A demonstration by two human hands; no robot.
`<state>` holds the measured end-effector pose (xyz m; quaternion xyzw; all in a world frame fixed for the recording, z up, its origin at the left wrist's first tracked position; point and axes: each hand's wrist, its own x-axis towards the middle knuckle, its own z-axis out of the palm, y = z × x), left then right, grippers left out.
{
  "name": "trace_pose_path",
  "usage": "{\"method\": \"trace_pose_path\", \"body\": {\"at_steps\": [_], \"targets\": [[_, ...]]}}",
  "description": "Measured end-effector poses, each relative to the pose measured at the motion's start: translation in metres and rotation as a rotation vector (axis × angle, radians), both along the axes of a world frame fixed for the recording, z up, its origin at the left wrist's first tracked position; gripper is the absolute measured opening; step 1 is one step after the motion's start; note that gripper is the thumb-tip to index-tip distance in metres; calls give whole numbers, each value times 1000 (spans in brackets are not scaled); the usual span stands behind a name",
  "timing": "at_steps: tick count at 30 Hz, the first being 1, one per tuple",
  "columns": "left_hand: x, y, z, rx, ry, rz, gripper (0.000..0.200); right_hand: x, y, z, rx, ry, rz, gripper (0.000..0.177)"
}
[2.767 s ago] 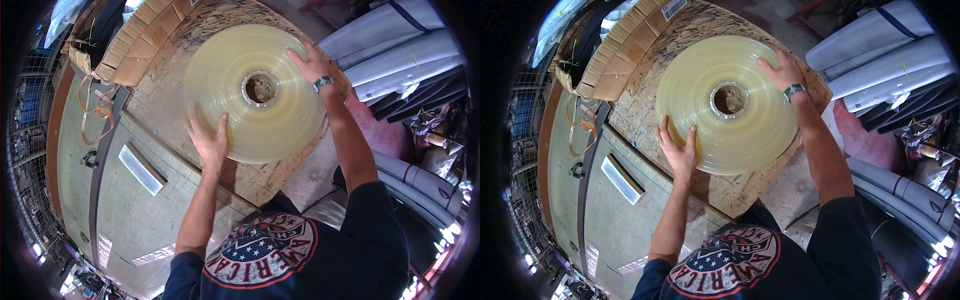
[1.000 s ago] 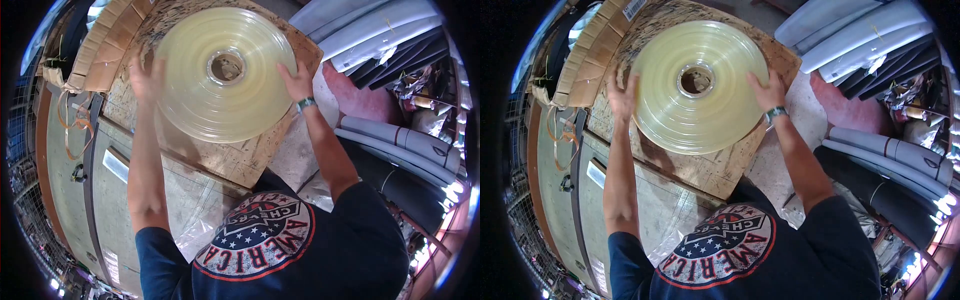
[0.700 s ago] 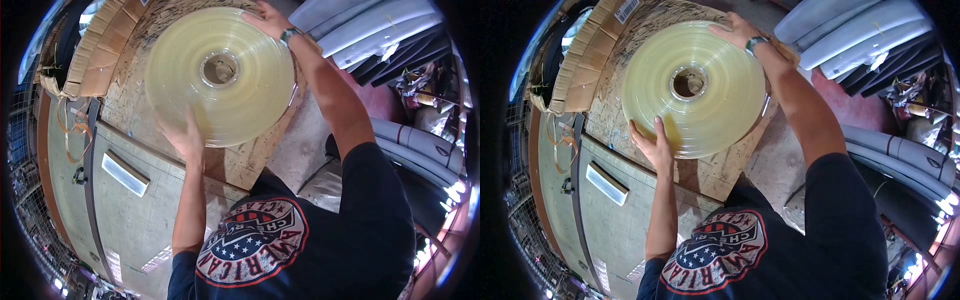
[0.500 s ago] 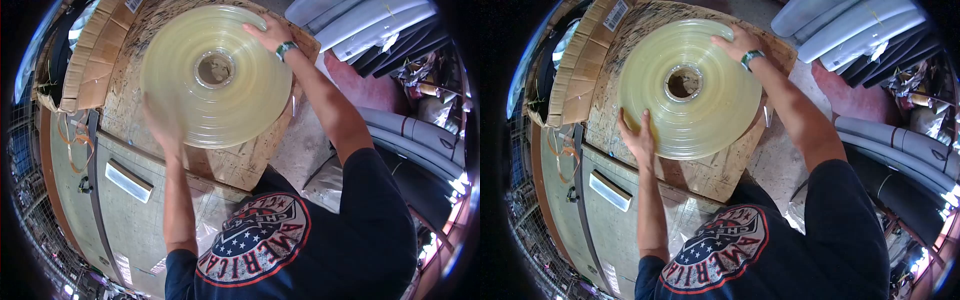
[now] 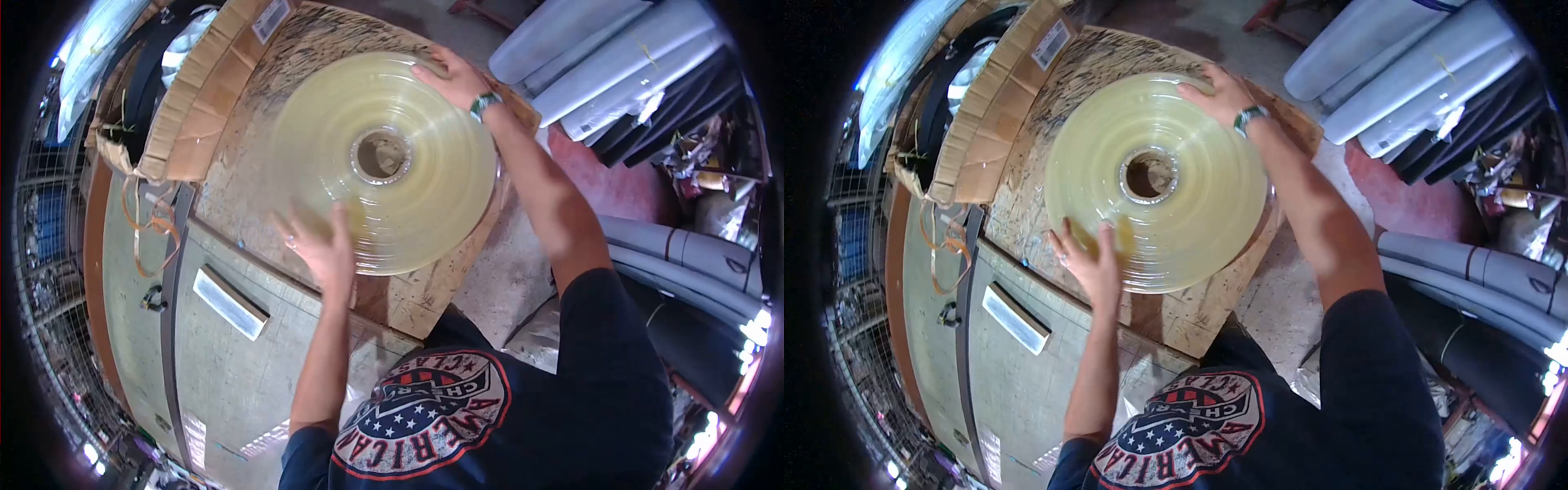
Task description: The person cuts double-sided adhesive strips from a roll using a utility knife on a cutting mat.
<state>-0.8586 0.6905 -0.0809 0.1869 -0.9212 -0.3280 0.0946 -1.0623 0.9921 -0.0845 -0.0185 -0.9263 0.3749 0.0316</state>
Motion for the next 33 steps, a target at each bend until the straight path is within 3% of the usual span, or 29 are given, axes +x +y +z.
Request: {"method": "trace_pose_path", "body": {"at_steps": [1, 5, 8, 11, 13, 16, 18, 20, 22, 25, 28, 32, 33], "targets": [[-4, 7, 0, -2, 19, 49, 89, -14, -8, -5, 14, -28, 95, 89], [-26, -2, 3, -15, 35, -13, 88, -1, -7, -17, 93, -55, -35, 84], [-65, -30, 6, -8, 23, -210, 88, 38, 7, -27, 115, -49, -240, 77], [-122, -54, 4, -4, 189, -499, 82, 105, -2, -13, -27, -45, -401, 74], [-162, -66, -2, 56, 308, -539, 74, 147, -5, -27, 27, -17, -486, 69], [-159, -63, 13, 156, 378, -149, 67, 168, 14, -41, 165, 44, -434, 74], [-113, -68, 13, 59, 338, -107, 67, 126, 18, -14, 277, 286, -390, 83], [-39, -45, 17, 231, 241, -11, 72, 67, 7, 27, 110, 151, -214, 91], [11, -21, -26, 219, 130, 10, 75, 8, -5, 13, 115, 194, -4, 96], [6, 5, -8, 109, 93, 106, 77, -21, -27, -16, 172, -93, 115, 99], [-12, -17, -16, 70, 107, -49, 79, 3, -17, 1, 143, -139, -5, 101], [-85, -66, -11, 20, 188, -477, 80, 64, 3, -26, 155, -8, -265, 92], [-109, -72, -11, 117, 210, -525, 78, 86, 4, -34, 162, 58, -332, 88]]}}
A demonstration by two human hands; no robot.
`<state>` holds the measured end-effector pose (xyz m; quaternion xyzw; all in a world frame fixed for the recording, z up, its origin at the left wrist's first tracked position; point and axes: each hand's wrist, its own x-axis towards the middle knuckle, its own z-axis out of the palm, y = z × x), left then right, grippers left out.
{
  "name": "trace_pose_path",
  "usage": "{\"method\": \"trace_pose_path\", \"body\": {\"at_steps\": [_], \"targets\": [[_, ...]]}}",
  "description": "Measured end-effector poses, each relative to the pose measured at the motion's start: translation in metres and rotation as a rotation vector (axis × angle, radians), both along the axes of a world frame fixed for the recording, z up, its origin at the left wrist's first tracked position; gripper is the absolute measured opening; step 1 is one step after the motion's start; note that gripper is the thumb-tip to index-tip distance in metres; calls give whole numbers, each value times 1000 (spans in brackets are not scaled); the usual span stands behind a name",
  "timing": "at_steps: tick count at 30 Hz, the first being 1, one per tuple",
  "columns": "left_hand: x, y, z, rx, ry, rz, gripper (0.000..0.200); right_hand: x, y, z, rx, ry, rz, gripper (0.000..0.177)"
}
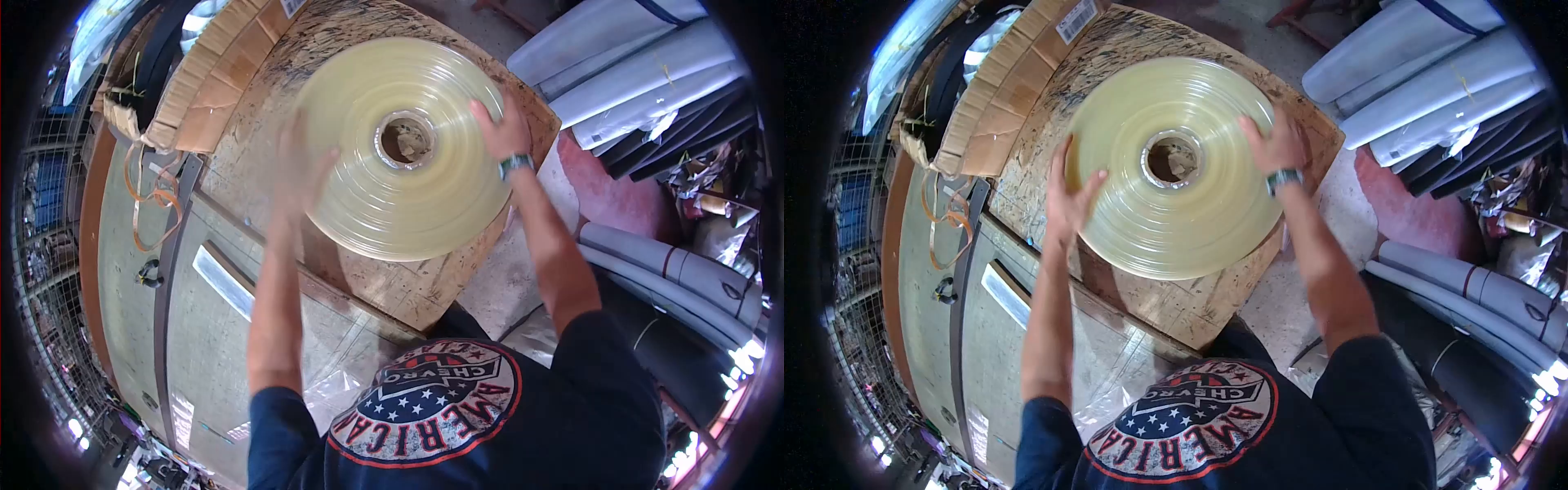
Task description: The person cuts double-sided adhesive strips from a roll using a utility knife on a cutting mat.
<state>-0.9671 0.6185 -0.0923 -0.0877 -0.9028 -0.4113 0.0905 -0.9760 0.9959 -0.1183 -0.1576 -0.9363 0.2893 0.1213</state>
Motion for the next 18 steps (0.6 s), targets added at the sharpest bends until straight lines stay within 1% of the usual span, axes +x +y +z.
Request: {"method": "trace_pose_path", "body": {"at_steps": [1, 2, 4, 5, 7, 9, 10, 11, 12, 13, 14, 15, 16, 17, 18], "targets": [[-21, -4, 1, 91, 2, -56, 77, 23, -3, -2, 14, -30, -55, 86], [-35, -5, 6, 21, 8, 37, 76, 44, -7, 0, 25, -61, -112, 84], [-53, -5, 17, -119, 26, 214, 75, 72, -10, 9, 22, -163, -124, 84], [-52, -7, 20, -77, 65, 270, 75, 72, -8, 13, 18, -206, -133, 84], [-30, -9, 25, -8, 133, 363, 74, 34, 1, 16, 20, 46, -87, 92], [30, -1, 31, -40, 151, 444, 74, -27, -9, 54, -142, 24, 98, 95], [63, 11, 18, -1, 101, 463, 75, -60, -10, 45, -14, 97, 228, 98], [91, 26, 5, 37, 39, 486, 75, -88, -13, 44, -60, 80, 403, 99], [100, 43, 1, -32, 20, 505, 77, -106, -21, 40, -28, -12, 475, 78], [106, 60, -2, -101, 3, 523, 78, -133, -27, 3, -51, -108, 485, 88], [110, 70, -5, -169, -13, 536, 79, -127, -23, -7, -28, -152, 463, 89], [109, 72, -3, -142, -47, 489, 81, -120, -19, -15, -3, -197, 441, 90], [99, 67, 1, -110, -69, 451, 82, -99, -19, 27, 74, -178, 398, 82], [89, 58, 6, -87, -89, 416, 83, -81, -23, 50, 144, -158, 359, 74], [77, 46, 6, -56, -82, 331, 83, -64, -25, 38, 209, -21, 188, 52]]}}
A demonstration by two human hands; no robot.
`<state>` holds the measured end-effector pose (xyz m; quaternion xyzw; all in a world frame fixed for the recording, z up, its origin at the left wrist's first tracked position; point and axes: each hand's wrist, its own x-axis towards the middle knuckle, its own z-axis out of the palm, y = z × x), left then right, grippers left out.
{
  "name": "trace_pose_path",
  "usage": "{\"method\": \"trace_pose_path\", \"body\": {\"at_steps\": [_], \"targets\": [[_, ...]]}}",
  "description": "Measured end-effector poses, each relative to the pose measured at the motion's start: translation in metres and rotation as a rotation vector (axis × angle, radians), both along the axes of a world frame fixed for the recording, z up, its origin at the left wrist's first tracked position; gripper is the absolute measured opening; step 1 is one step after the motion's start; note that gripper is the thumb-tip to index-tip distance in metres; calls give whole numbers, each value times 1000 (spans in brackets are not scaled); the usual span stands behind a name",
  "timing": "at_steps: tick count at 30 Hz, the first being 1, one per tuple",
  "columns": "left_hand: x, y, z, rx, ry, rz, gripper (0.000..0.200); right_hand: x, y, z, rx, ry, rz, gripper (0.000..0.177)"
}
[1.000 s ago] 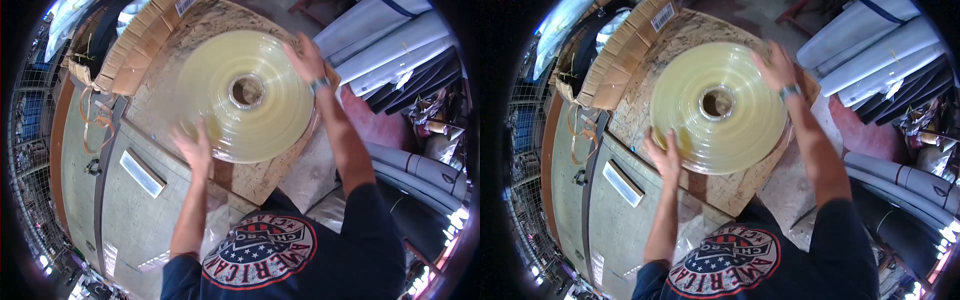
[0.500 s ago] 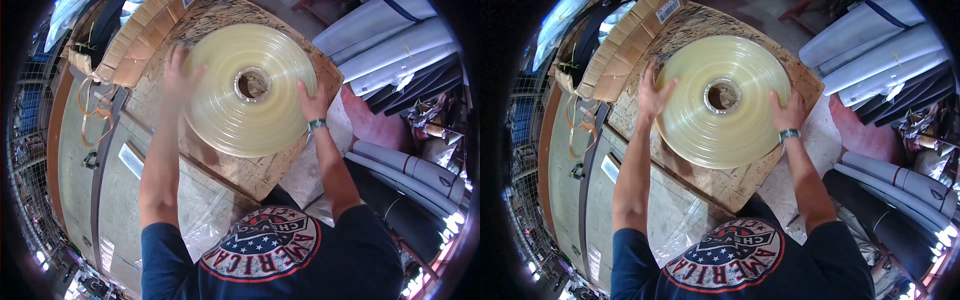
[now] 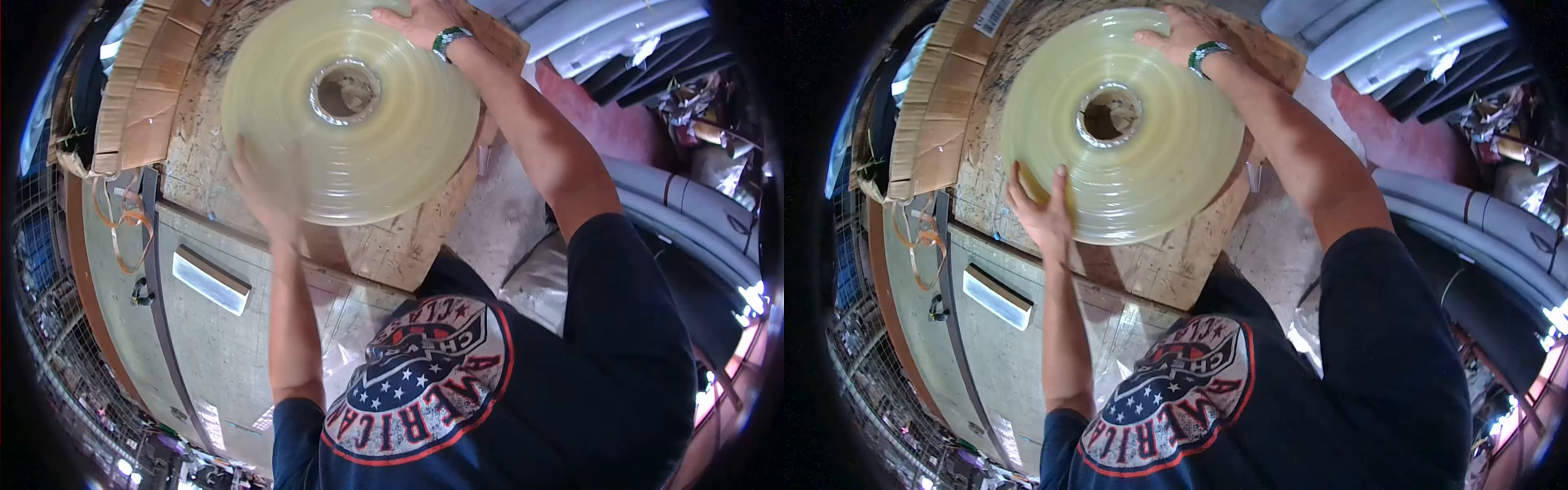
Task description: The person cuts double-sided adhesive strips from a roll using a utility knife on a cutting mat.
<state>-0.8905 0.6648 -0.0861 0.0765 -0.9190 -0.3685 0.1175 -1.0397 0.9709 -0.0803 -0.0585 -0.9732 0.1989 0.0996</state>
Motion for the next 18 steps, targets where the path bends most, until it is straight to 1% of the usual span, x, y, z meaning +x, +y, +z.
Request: {"method": "trace_pose_path", "body": {"at_steps": [1, 3, 4, 6, 7, 8, 9, 10, 11, 12, 13, 14, 15, 16, 17, 18], "targets": [[-17, -12, -1, 32, 16, -79, 84, 10, 5, -16, -35, -46, -44, 66], [-55, -28, -2, 265, -58, -192, 90, 22, 18, -44, -102, -112, -128, 95], [-76, -33, -9, 241, -20, -248, 90, 41, 14, -47, -116, -70, -208, 92], [-115, -45, -20, 187, 76, -366, 89, 54, 18, -73, -155, 8, -209, 92], [-125, -55, -20, -27, 130, -345, 86, 60, 26, -78, -174, 47, -224, 91], [-132, -57, -25, -226, 169, -341, 83, 69, 45, -56, -453, -201, -134, 91], [-127, -60, -25, -350, 143, -276, 75, 73, 57, -76, -438, -52, -260, 87], [-124, -66, -35, 44, 111, -358, 67, 93, 74, -49, -448, 68, -291, 83], [-106, -63, -31, -48, 141, -334, 66, 116, 92, -21, -454, 182, -314, 79], [-82, -63, -19, -147, 174, -306, 64, 142, 112, -21, -493, 176, -403, 74], [-42, -52, -1, -79, 188, -346, 64, 163, 132, -21, -533, 179, -485, 69], [-6, -52, 0, 10, 148, -335, 64, 182, 148, -22, -578, 185, -560, 65], [45, -40, 12, 7, 39, -212, 63, 207, 160, -31, -616, 160, -574, 61], [90, -45, 11, -39, -13, -261, 65, 236, 169, -49, -658, 135, -581, 57], [140, -35, 20, -34, -130, -229, 67, 260, 175, -62, -702, 111, -579, 53], [186, -47, 11, -85, -113, -342, 68, 282, 180, -67, -675, 21, -614, 51]]}}
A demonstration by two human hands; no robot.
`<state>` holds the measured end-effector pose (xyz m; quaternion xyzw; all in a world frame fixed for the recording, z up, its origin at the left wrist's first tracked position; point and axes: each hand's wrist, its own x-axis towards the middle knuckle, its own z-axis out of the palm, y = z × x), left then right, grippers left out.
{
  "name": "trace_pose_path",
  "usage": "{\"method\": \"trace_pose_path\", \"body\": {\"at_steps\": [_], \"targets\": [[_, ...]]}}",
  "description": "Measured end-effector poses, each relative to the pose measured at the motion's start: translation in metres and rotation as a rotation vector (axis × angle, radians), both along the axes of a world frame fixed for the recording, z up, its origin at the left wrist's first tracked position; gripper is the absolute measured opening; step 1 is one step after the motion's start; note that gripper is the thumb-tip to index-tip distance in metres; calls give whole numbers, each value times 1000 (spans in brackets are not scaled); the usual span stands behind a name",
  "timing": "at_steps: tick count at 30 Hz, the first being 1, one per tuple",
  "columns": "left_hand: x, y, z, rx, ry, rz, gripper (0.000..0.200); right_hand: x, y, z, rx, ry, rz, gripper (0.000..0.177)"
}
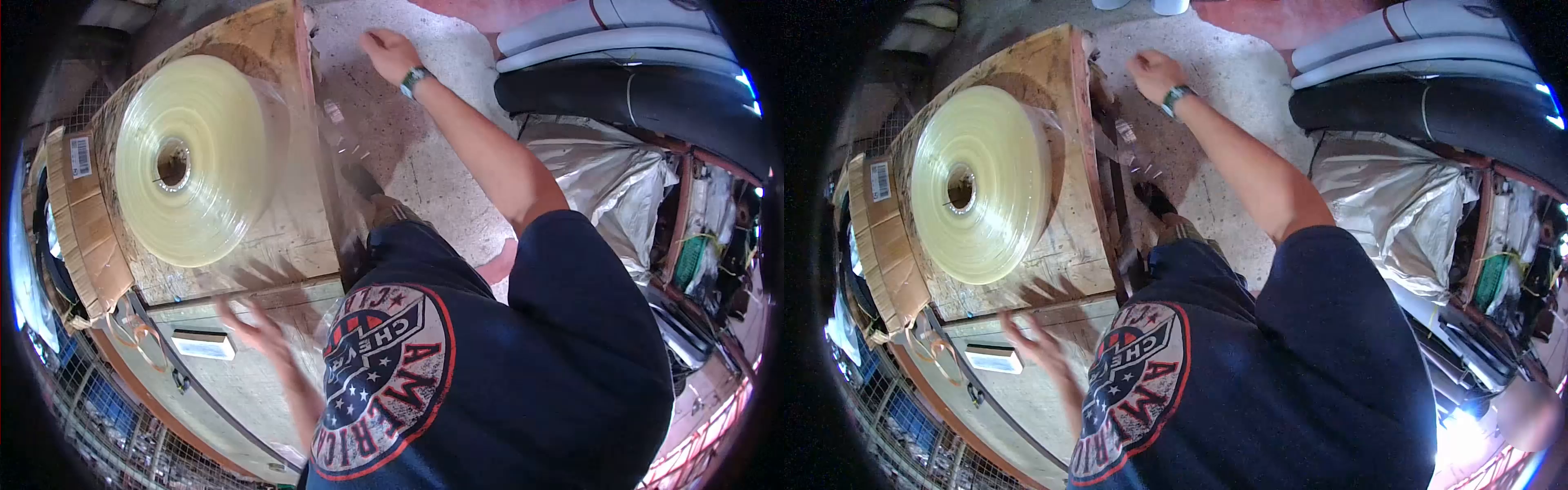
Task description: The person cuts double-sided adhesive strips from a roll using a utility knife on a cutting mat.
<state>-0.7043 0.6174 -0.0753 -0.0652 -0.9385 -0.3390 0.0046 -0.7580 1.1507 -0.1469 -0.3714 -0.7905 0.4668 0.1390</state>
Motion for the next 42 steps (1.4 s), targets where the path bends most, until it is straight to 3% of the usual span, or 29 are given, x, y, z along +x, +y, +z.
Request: {"method": "trace_pose_path", "body": {"at_steps": [3, 5, 7, 10, 11, 13, 15, 18, 21, 23, 25, 27, 28, 30, 31, 33, 35, 37, 39, 42], "targets": [[122, -13, -9, -93, 0, -93, 66, 69, -4, -35, -66, -64, -61, 44], [182, -62, -46, -40, -120, 22, 67, 115, -7, -74, -52, -146, -32, 41], [208, -77, -52, -92, -98, 21, 69, 160, -32, -87, -115, -152, -20, 48], [209, -44, -29, -191, 14, -24, 70, 219, -81, -118, -251, -251, 49, 40], [209, -46, -31, -190, 52, -47, 68, 236, -99, -117, -331, -252, 77, 37], [208, -55, -41, -178, 127, -97, 64, 266, -140, -103, -217, -250, 212, 33], [206, -50, -32, -152, 172, -96, 48, 289, -179, -89, -236, -284, 419, 34], [206, -57, -46, -121, 284, -144, 28, 304, -242, -8, -93, -262, 712, 32], [208, -51, -24, -51, 274, -100, 13, 309, -289, 27, -73, -67, 996, 28], [208, -59, -16, 16, 254, -124, 11, 300, -319, 50, -63, -47, 1025, 26], [212, -64, -6, 121, 74, -126, 12, 288, -341, 76, 126, 169, 1135, 33], [211, -67, 11, 558, -450, 0, 15, 263, -370, 106, 285, 338, 1296, 48], [209, -69, 24, 482, -320, -86, 17, 252, -379, 115, 101, 293, 1372, 52], [203, -69, 46, 686, -298, -141, 18, 232, -405, 122, -301, 174, 1560, 61], [198, -79, 60, 557, -359, -126, 19, 218, -416, 117, -537, 19, 1622, 65], [204, -99, 52, 640, -270, -67, 28, 204, -435, 130, -658, -264, 1589, 52], [224, -134, 73, 628, -481, 6, 28, 197, -450, 130, -603, -283, 1731, 31], [259, -177, 82, 645, -596, 50, 26, 182, -457, 131, -368, -558, 1834, 23], [281, -216, 89, 660, -665, 45, 25, 177, -475, 129, -335, -574, 1884, 16], [345, -271, 103, 670, -639, 108, 22, 186, -494, 127, -544, -538, 1865, 12]]}}
